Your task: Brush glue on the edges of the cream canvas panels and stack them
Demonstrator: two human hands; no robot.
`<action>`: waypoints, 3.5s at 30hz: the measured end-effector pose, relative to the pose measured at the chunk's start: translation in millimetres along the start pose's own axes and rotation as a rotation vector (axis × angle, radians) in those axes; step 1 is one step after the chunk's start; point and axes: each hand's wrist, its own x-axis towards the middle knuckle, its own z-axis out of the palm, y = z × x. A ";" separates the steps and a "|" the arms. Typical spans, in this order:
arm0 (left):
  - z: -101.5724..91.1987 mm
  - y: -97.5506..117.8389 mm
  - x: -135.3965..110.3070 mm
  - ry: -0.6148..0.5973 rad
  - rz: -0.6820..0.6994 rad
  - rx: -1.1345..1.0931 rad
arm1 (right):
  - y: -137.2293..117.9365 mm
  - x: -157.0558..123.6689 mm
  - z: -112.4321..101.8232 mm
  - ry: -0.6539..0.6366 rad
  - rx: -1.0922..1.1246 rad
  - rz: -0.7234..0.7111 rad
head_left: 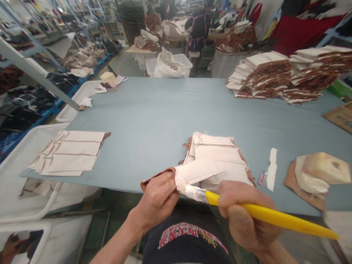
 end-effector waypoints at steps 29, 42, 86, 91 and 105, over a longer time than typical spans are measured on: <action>-44.1 3.7 14.9 -0.068 -0.970 -1.105 | -6.9 38.2 23.7 -0.004 -0.182 -0.006; -50.7 2.4 17.6 -0.050 -0.934 -1.077 | -21.1 63.3 50.8 -0.161 -0.458 -0.414; -47.1 -19.8 -3.2 -0.313 -0.384 -0.259 | -31.6 26.8 62.9 -0.322 -0.507 -0.387; -44.7 -17.6 1.0 -0.285 -0.393 -0.258 | -17.7 23.7 48.7 -0.272 -0.440 -0.375; -43.0 -19.7 12.7 -0.206 -0.391 -0.274 | -4.5 26.3 44.4 -0.087 -0.302 -0.236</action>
